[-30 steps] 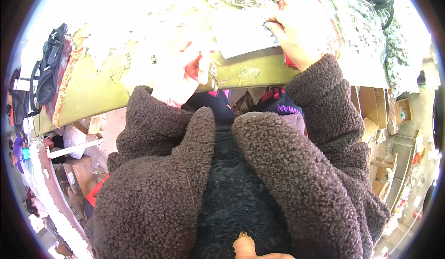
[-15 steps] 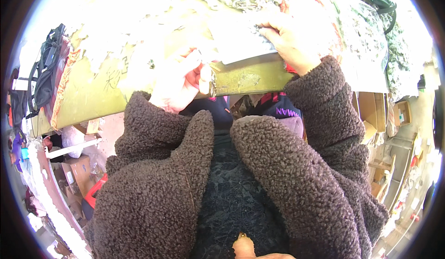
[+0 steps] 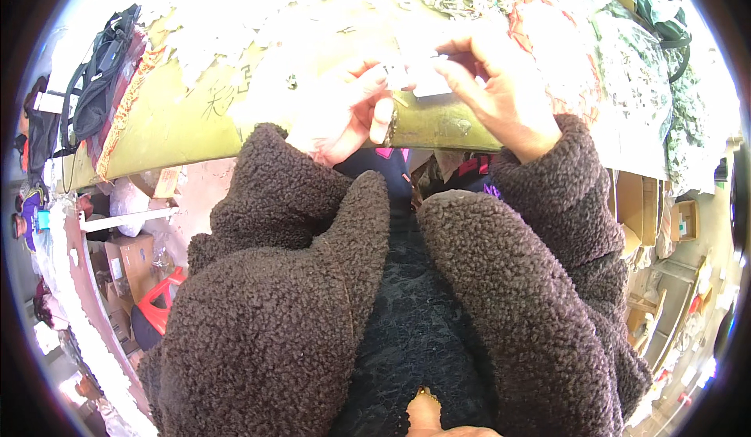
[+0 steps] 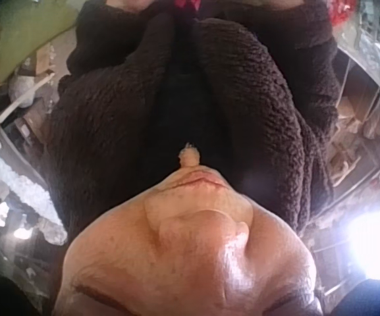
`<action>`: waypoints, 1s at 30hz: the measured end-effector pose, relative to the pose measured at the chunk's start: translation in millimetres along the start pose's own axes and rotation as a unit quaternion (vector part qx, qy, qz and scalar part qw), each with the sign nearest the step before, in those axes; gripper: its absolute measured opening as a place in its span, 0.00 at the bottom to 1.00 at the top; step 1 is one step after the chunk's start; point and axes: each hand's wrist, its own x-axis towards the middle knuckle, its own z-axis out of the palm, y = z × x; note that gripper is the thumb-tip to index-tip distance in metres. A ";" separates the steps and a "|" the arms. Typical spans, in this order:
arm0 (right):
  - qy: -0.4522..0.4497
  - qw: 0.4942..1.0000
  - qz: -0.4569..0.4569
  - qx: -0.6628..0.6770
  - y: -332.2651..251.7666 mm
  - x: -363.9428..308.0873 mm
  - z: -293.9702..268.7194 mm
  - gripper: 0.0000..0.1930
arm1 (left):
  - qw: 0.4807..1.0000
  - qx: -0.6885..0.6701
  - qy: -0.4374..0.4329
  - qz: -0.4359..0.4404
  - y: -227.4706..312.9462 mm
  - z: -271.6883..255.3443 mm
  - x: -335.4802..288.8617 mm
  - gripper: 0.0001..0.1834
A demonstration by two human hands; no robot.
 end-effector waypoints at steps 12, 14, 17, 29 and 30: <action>0.011 0.999 -0.046 -0.019 -15.4 3.2 23.8 0.07 | 0.999 0.036 0.008 0.007 0.6 8.2 -0.3 0.11; 0.000 0.997 0.039 0.060 -14.5 3.4 19.4 0.09 | 0.999 0.045 0.016 -0.010 1.5 11.2 0.3 0.11; -0.033 0.997 0.067 0.013 -13.2 6.1 20.6 0.12 | 0.999 0.045 0.016 -0.002 0.1 12.3 0.3 0.10; 0.030 0.994 -0.085 -0.063 -31.0 -14.9 35.9 0.11 | 1.000 -0.014 0.017 0.012 -3.7 7.8 -2.1 0.09; 0.009 0.996 -0.075 -0.057 -30.0 -16.0 32.8 0.11 | 0.999 -0.022 0.025 0.010 -3.8 8.2 -2.1 0.09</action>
